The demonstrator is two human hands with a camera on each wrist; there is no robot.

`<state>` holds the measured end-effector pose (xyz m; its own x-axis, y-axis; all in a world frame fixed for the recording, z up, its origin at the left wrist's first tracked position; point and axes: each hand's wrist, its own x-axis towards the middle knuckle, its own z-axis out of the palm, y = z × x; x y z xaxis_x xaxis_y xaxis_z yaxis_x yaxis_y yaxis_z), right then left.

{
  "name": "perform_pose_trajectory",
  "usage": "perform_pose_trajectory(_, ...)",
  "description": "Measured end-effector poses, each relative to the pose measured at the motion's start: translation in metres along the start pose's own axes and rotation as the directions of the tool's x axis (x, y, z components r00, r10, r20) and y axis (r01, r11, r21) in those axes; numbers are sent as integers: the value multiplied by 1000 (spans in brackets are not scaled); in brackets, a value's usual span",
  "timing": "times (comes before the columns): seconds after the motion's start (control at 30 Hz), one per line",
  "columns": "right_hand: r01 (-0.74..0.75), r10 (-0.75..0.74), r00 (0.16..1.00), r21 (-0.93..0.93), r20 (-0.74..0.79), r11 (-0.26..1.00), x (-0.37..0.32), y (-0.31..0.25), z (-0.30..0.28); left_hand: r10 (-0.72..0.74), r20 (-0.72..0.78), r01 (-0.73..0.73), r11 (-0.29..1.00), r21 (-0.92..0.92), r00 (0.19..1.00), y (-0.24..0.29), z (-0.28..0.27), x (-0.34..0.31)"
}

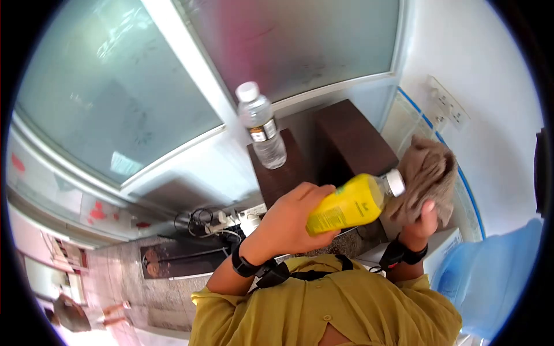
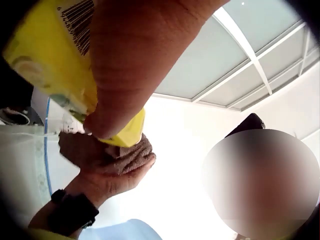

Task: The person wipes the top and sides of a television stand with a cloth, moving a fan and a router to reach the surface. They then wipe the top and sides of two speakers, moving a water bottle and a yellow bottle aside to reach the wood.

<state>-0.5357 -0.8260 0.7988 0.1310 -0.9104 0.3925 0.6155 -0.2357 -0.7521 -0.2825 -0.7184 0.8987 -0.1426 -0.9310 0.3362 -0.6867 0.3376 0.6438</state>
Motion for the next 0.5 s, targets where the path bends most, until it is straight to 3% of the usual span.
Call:
perform_pose_trajectory(0.07,177,-120,979,-393,166,902,-3,-3,14,4,82,-3,1000,-21,997,-6,-8,-11)
perform_pose_trajectory(0.13,351,-171,930,-652,324,673,5,-12,42,-6,115,8,1000,-12,993,-13,-22,-26)
perform_pose_trajectory(0.17,264,-92,958,-699,273,665,-5,-7,39,-9,123,9,1000,-2,992,-15,-28,-32)
perform_pose_trajectory(0.27,189,80,944,-719,321,669,1,-6,66,18,46,-19,1000,15,999,-31,-34,-51)
perform_pose_trajectory(0.37,159,73,950,-674,303,721,-4,29,37,-48,34,46,998,34,998,-35,-40,-69)
perform_pose_trajectory(0.43,2,100,983,-561,152,828,-11,41,37,-56,35,55,998,30,998,-35,-44,-81)
perform_pose_trajectory(0.5,-216,241,970,-346,31,913,-12,42,48,-30,-23,31,999,33,999,-38,-45,-89)
